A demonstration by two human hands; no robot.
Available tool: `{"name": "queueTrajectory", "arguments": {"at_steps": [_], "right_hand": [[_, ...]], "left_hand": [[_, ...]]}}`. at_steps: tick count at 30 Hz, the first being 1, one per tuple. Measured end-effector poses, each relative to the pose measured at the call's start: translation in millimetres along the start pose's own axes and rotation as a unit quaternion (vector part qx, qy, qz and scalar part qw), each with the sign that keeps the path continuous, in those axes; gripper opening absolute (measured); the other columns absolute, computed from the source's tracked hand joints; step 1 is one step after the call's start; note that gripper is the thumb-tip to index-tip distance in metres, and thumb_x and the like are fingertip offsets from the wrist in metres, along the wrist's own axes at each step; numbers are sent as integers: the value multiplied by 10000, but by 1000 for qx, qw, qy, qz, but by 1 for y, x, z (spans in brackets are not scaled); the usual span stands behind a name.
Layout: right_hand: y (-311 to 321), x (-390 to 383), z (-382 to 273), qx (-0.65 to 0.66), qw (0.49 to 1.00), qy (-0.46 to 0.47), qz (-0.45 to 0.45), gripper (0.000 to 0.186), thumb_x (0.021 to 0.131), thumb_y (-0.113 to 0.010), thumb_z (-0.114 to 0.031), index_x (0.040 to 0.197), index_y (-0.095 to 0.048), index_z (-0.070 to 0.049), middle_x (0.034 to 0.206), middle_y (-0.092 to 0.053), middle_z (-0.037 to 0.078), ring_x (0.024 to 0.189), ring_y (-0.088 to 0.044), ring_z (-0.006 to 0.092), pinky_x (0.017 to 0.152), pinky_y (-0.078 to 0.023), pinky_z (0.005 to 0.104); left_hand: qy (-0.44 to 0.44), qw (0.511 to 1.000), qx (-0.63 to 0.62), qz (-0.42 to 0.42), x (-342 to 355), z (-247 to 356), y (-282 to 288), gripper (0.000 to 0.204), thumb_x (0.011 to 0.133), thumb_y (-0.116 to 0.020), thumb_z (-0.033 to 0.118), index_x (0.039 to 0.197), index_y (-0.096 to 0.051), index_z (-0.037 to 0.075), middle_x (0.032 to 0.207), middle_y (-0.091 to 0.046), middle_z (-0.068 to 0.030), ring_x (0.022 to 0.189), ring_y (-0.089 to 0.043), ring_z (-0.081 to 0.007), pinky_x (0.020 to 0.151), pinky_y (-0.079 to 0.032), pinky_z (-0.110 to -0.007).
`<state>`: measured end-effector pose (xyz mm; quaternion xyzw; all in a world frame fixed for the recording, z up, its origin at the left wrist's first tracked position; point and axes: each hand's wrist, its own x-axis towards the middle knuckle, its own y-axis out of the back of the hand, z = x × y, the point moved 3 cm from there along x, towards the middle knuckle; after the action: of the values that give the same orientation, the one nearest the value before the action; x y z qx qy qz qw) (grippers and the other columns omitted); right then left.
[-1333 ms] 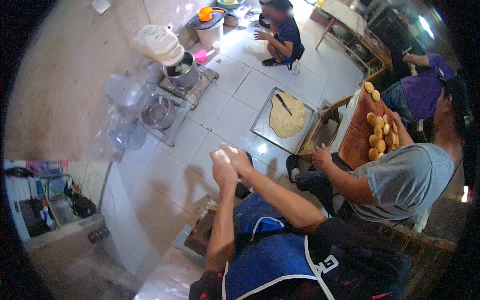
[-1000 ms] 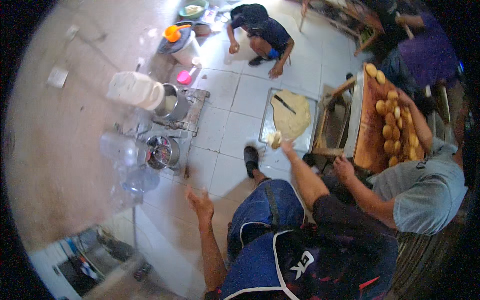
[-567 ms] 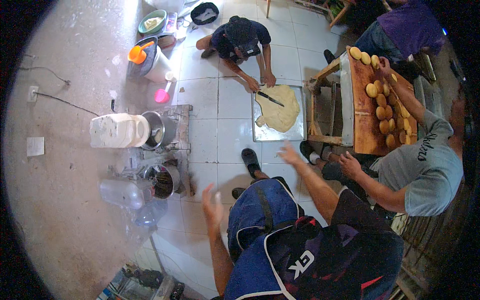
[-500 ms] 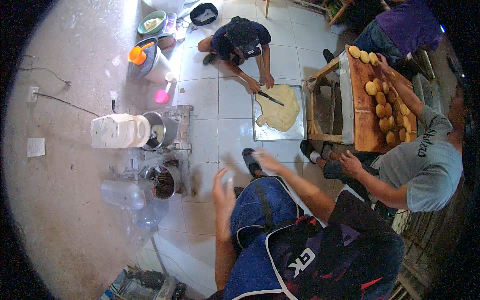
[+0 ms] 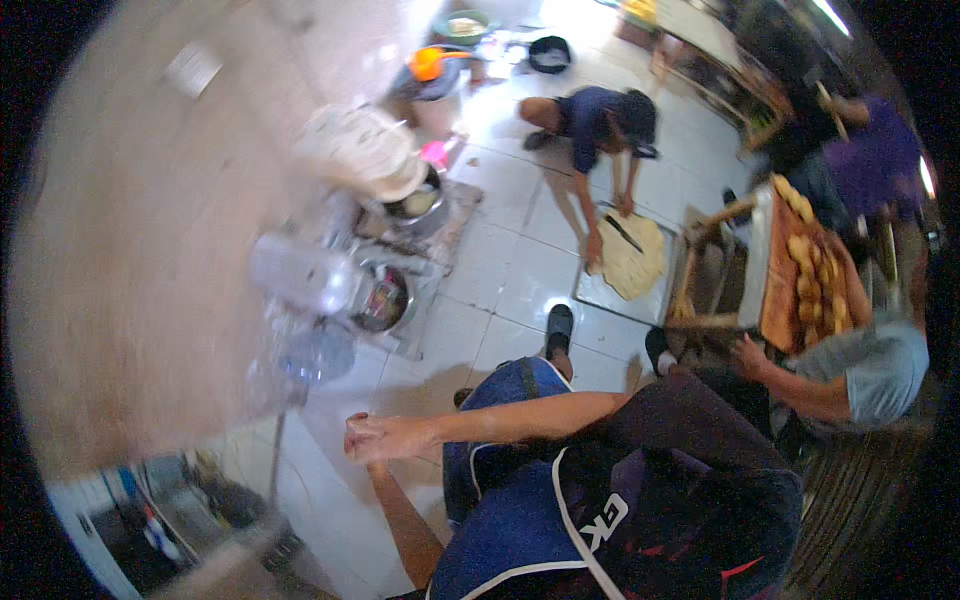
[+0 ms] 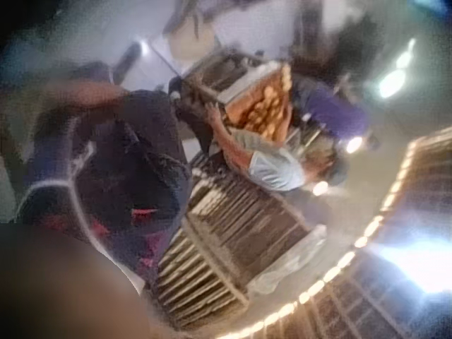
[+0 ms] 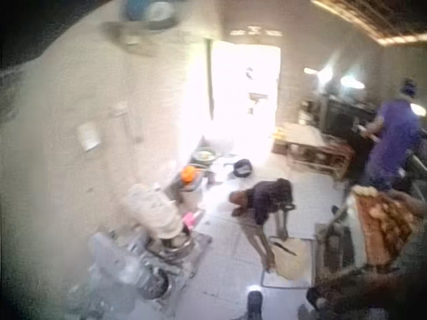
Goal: The person repeatedly picks up flattened dough discs, presses a hole into the center with fingers, and places the ring-shaped dough onto a wooden board. The person then carries the board to a rack and returns to continue shaping more dough.
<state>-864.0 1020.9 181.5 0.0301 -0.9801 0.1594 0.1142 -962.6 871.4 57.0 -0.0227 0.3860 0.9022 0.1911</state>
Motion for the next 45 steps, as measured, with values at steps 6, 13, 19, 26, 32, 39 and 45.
{"name": "queueTrajectory", "arguments": {"at_steps": [6,13,19,26,32,39,45], "right_hand": [[-114,90,33,-201,962,-78,-167,279,939,-607,-267,1040,-606,-6,950,-675,146,881,-652,268,786,-506,407],[-98,132,96,-203,953,-208,-86,204,909,-679,-193,1021,-659,-25,842,-673,82,739,-632,157,638,-496,329],[-88,173,144,-182,906,-382,4,164,950,-583,-73,1072,-609,35,763,-661,110,595,-651,170,541,-543,295],[-211,360,235,-388,864,-294,-131,149,932,-607,-159,1001,-628,-29,764,-640,94,539,-603,173,523,-508,330],[-380,536,281,-370,866,-256,-219,264,882,-617,-60,1139,-556,-62,745,-629,67,628,-654,168,523,-519,298],[-553,625,357,-355,849,-239,-310,176,916,-584,-80,1087,-576,-41,789,-678,81,670,-670,186,587,-540,340],[-551,572,483,-580,508,-260,-582,281,933,-615,-299,1042,-650,-42,886,-709,88,833,-670,201,790,-515,411]], "left_hand": [[107,990,-47,74,-74,-128,143,363,972,-546,338,1062,-689,17,965,-679,-90,931,-625,-225,879,-461,-365],[175,887,-345,251,-101,-177,255,333,990,-508,290,1060,-659,1,1032,-690,-119,1025,-618,-230,915,-452,-350],[262,934,-185,156,-35,-208,334,235,838,-606,2,1073,-620,13,1052,-655,-156,1010,-629,-251,911,-470,-336],[215,902,-204,314,4,-285,433,226,827,-619,15,1053,-622,17,856,-689,-119,838,-670,-230,778,-522,-369],[361,815,-324,317,-43,-383,535,175,845,-643,5,1019,-630,7,770,-666,-107,756,-664,-181,729,-524,-324],[446,688,-335,465,-137,-492,632,349,997,-564,279,813,-614,-13,619,-622,-80,602,-598,-142,593,-480,-335],[354,657,-250,617,-213,-572,719,98,849,-663,76,819,-632,-12,869,-622,-141,908,-617,-246,799,-467,-339]]}}
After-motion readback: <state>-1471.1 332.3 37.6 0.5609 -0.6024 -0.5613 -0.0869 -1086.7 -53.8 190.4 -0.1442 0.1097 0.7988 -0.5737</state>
